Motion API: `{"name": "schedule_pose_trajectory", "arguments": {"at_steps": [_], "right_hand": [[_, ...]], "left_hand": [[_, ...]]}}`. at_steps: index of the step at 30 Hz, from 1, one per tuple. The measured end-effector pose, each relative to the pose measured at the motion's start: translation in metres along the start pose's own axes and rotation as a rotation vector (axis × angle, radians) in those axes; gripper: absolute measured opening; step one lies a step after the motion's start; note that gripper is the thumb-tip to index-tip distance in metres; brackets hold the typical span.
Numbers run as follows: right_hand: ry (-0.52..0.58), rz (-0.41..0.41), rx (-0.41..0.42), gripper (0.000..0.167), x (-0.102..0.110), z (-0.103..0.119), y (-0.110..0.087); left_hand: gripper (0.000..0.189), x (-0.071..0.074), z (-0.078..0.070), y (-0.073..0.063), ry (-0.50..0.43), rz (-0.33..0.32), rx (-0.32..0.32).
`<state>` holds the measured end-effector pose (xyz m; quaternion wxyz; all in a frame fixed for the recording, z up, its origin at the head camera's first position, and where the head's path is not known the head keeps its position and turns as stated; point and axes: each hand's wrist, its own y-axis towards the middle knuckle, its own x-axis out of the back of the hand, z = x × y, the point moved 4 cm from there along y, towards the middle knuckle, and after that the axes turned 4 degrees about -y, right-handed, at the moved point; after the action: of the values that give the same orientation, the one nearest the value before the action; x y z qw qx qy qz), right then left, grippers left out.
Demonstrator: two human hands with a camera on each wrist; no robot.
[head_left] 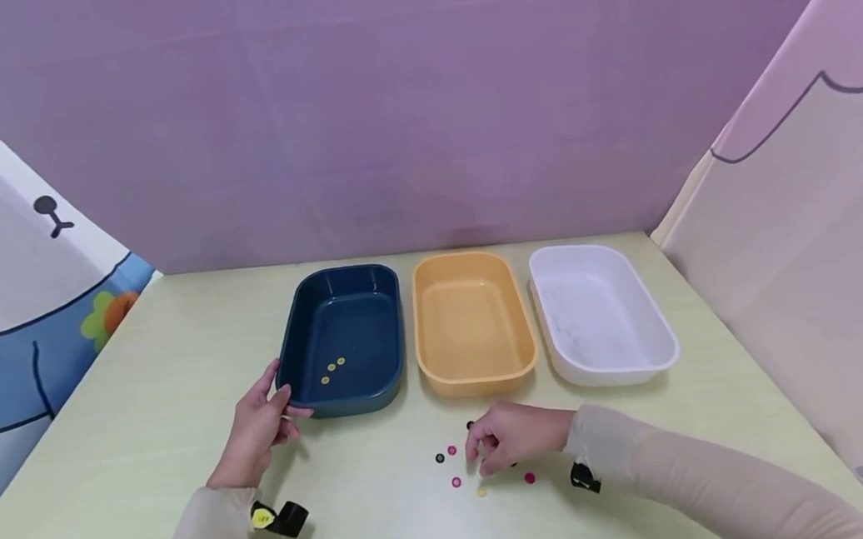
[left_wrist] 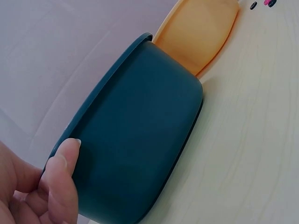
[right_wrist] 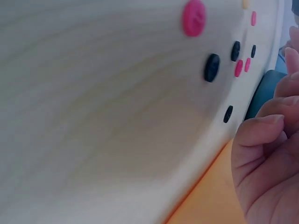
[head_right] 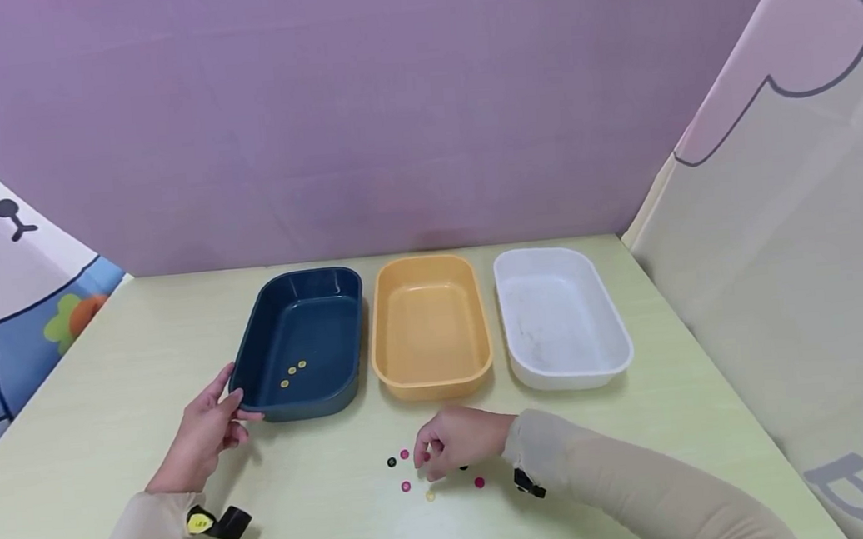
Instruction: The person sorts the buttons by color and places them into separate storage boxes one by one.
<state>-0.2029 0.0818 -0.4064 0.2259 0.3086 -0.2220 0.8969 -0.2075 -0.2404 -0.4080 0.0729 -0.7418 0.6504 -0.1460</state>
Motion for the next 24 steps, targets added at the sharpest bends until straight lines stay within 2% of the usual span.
{"name": "schedule_pose_trajectory", "arguments": {"at_steps": [5, 12, 17, 24], "right_hand": [[-0.004, -0.006, -0.035, 0.011, -0.0012, -0.0002, -0.0036], [-0.094, -0.035, -0.035, 0.009, -0.0018, 0.0023, -0.0059], [-0.129, -0.046, -0.06, 0.008, -0.0033, 0.0029, -0.0046], [-0.169, -0.052, -0.053, 0.009, -0.0035, 0.0046, -0.0047]], "left_hand": [[0.059, -0.0005, 0.0001, -0.001, 0.001, 0.002, -0.005], [0.059, -0.0014, -0.0007, -0.0011, -0.001, -0.003, -0.004], [0.059, -0.0012, -0.001, -0.0016, 0.008, -0.01, -0.002], [0.059, -0.0016, -0.001, -0.0028, 0.006, -0.017, 0.004]]}}
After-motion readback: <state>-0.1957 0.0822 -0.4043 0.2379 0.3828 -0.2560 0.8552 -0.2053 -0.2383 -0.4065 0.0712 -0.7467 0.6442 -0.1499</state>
